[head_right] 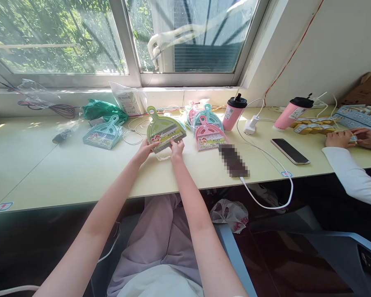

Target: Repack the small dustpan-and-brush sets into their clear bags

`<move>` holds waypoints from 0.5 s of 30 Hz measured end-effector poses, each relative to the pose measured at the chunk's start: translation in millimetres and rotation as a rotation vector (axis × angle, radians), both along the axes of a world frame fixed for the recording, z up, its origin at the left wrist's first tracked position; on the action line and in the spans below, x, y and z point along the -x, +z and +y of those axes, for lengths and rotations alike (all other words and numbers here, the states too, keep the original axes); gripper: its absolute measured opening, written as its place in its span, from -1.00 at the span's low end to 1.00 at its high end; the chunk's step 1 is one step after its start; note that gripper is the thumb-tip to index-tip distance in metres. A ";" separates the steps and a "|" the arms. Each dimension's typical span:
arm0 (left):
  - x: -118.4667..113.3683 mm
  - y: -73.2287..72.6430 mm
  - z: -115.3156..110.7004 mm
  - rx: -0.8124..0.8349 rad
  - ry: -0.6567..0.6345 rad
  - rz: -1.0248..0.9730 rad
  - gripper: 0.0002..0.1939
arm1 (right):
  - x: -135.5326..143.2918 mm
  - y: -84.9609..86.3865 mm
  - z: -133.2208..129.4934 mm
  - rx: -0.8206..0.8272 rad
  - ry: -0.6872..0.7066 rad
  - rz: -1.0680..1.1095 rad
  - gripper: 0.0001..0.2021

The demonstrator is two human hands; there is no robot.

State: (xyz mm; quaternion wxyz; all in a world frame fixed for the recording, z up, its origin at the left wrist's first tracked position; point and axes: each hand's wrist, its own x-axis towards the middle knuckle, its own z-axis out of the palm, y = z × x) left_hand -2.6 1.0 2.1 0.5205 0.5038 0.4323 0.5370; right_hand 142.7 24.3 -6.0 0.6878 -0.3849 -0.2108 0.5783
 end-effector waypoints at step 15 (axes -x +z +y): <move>2.9 4.1 0.7 -0.015 0.073 -0.007 -0.34 | 3.9 5.2 -6.1 0.014 0.046 0.053 -0.74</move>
